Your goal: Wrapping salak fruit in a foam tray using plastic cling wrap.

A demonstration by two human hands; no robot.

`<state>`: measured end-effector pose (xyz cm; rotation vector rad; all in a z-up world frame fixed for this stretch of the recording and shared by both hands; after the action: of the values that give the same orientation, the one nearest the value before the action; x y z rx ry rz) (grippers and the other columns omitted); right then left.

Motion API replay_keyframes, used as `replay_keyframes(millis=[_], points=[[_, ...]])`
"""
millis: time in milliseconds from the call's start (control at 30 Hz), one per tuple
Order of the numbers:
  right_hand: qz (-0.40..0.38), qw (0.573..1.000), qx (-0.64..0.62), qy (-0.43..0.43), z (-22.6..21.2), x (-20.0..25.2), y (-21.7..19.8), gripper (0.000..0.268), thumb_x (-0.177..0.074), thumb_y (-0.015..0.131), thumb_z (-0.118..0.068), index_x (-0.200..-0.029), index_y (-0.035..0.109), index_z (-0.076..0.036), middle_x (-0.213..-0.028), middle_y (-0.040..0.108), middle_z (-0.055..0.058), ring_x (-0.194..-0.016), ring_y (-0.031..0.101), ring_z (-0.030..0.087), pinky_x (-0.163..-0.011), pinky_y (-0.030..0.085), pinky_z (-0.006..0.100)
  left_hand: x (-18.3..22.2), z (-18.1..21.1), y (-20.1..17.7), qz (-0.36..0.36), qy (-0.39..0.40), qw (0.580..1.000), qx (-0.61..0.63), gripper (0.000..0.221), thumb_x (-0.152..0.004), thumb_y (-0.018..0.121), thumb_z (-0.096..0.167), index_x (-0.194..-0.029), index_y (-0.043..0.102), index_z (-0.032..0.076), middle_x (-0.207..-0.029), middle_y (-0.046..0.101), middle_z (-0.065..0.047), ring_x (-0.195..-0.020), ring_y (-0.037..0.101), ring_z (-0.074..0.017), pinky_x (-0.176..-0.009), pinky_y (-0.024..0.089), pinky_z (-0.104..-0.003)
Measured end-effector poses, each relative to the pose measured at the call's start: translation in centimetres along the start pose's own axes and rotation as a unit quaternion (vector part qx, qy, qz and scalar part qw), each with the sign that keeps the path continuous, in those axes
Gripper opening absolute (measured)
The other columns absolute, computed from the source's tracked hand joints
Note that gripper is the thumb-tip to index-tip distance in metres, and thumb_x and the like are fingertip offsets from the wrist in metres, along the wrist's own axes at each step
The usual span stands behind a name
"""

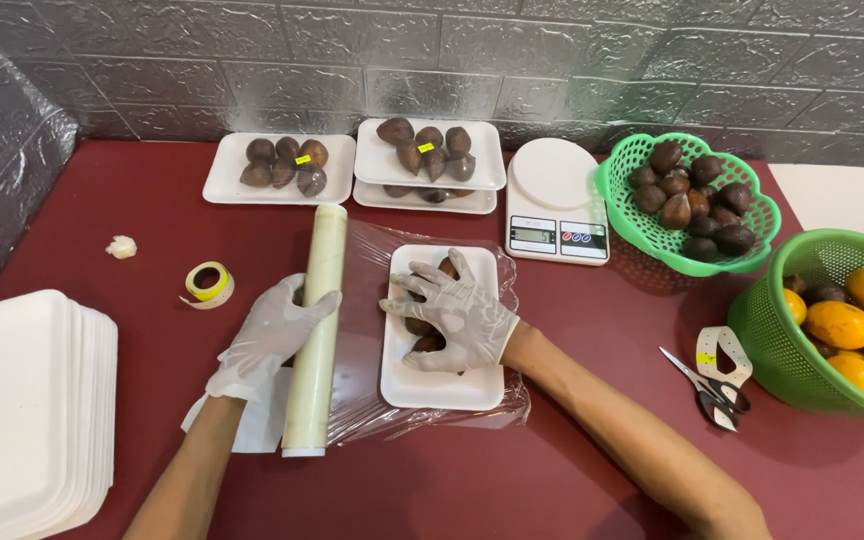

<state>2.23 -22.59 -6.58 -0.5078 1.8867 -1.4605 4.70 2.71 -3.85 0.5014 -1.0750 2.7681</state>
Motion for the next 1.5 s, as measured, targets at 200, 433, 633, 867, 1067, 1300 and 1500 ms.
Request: replay_keyframes(millis=[200,433,633,867,1067,1300,1500], points=[[-0.004,1.000,-0.013,0.002,-0.3,-0.1,-0.8,0.075,-0.071,0.060,-0.076,-0.128,0.064,-0.027,-0.152,0.050,0.007,-0.145,0.040,0.032,-0.112,0.012,0.069,7.6,6.6,-4.3,-0.051,-0.015,0.979,0.198,0.075,-0.098,0.056,0.037,-0.156,0.030,-0.002,-0.158,0.040,-0.024,-0.148,0.035,-0.0371,-0.122,0.026,-0.054],[-0.005,1.000,-0.007,-0.001,-0.2,-0.1,-0.5,0.076,-0.072,0.058,-0.078,-0.129,0.063,-0.027,-0.152,0.049,0.007,-0.146,0.038,0.032,-0.112,0.011,0.070,0.2,-0.9,-2.1,-0.090,-0.036,0.870,0.483,0.033,-0.096,0.065,0.029,-0.112,0.065,0.001,-0.088,0.065,-0.013,-0.074,0.065,-0.0264,-0.070,0.058,-0.041],[0.004,1.000,-0.011,-0.007,-0.3,0.0,-0.7,0.076,-0.073,0.060,-0.077,-0.130,0.063,-0.027,-0.153,0.049,0.007,-0.145,0.039,0.032,-0.112,0.011,0.068,1.9,0.8,-3.3,-0.061,-0.018,0.969,0.240,0.049,-0.075,0.087,0.029,-0.104,0.066,-0.004,-0.074,0.064,-0.021,-0.063,0.066,-0.0309,-0.058,0.060,-0.048],[0.005,1.000,-0.018,-0.008,-0.1,0.1,-0.7,0.076,-0.073,0.060,-0.077,-0.130,0.063,-0.027,-0.153,0.049,0.007,-0.145,0.039,0.032,-0.111,0.012,0.069,2.1,0.7,-4.9,-0.042,-0.043,0.960,0.275,0.044,-0.079,0.080,0.021,-0.113,0.063,-0.002,-0.083,0.066,-0.024,-0.070,0.069,-0.0355,-0.069,0.061,-0.054],[0.008,1.000,-0.016,-0.009,0.0,0.2,-0.3,0.076,-0.073,0.059,-0.078,-0.130,0.063,-0.028,-0.154,0.048,0.007,-0.146,0.038,0.031,-0.111,0.011,0.068,1.5,-0.7,-5.3,-0.066,-0.048,0.939,0.335,0.039,-0.087,0.073,0.025,-0.110,0.057,-0.002,-0.085,0.062,-0.020,-0.074,0.069,-0.0335,-0.077,0.061,-0.054],[0.010,1.000,-0.018,-0.008,0.0,0.1,-0.1,0.078,-0.072,0.057,-0.080,-0.131,0.062,-0.029,-0.155,0.048,0.006,-0.146,0.038,0.031,-0.113,0.009,0.068,2.4,0.3,-5.6,-0.059,-0.027,0.954,0.291,0.053,-0.076,0.083,0.012,-0.118,0.056,-0.006,-0.090,0.066,-0.025,-0.079,0.071,-0.0331,-0.073,0.062,-0.047],[0.016,0.999,-0.029,-0.008,-0.3,0.0,-0.6,0.076,-0.073,0.061,-0.077,-0.131,0.063,-0.028,-0.154,0.049,0.007,-0.146,0.039,0.033,-0.112,0.010,0.070,-1.3,-3.7,-6.0,-0.059,-0.027,0.956,0.286,0.047,-0.085,0.075,0.023,-0.119,0.054,-0.002,-0.091,0.063,-0.023,-0.078,0.068,-0.0354,-0.070,0.061,-0.054]])
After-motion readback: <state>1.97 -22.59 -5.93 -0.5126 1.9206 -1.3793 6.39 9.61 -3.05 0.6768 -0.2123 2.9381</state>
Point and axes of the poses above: each hand's wrist, its own x-axis away from the middle knuckle, its own y-axis out of the palm, z = x × y, the point moved 3 cm from there along -x, towards the middle knuckle
